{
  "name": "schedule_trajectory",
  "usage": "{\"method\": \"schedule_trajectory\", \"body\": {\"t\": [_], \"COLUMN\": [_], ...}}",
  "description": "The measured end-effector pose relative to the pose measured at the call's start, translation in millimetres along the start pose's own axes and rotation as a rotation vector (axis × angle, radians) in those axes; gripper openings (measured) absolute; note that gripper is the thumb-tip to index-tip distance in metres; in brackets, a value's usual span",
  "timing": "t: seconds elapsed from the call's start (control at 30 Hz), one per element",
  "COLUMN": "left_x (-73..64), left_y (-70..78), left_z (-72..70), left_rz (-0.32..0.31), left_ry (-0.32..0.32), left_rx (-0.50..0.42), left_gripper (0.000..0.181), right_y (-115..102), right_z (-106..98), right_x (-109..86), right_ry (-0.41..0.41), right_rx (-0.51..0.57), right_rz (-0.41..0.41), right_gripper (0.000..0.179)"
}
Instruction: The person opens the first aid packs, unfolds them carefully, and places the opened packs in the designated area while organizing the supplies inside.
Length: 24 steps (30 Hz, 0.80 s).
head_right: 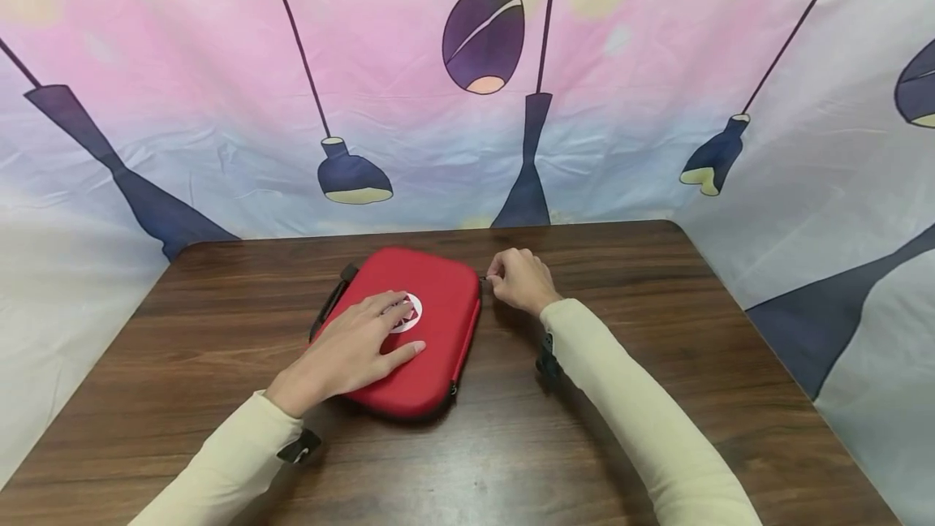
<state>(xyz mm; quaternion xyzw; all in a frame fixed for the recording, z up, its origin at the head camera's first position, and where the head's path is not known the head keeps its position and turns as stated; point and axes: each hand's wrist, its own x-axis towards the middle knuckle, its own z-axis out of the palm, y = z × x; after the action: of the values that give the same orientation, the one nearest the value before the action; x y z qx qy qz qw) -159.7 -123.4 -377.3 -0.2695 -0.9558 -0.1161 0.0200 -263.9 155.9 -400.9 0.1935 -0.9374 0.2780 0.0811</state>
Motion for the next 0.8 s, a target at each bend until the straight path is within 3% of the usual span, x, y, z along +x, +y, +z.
{"method": "schedule_trajectory", "body": {"t": [0.23,0.37,0.8], "left_x": [-1.0,-0.1,11.6], "left_y": [3.7,6.2,15.6], "left_z": [-0.4,3.1,10.7], "left_rz": [-0.01,-0.03,-0.065], "left_ry": [-0.082,-0.095,-0.122], "left_rx": [-0.071,-0.123,-0.098], "left_gripper": [0.077,0.083,0.078], "right_y": [-1,0,0], "right_z": [6,9,9], "right_x": [13.6,17.0,17.4], "right_ry": [-0.001,0.018,-0.003], "right_rx": [0.018,0.027,-0.042], "right_rz": [0.01,0.012,-0.011], "right_gripper": [0.007,0.007,0.011]}}
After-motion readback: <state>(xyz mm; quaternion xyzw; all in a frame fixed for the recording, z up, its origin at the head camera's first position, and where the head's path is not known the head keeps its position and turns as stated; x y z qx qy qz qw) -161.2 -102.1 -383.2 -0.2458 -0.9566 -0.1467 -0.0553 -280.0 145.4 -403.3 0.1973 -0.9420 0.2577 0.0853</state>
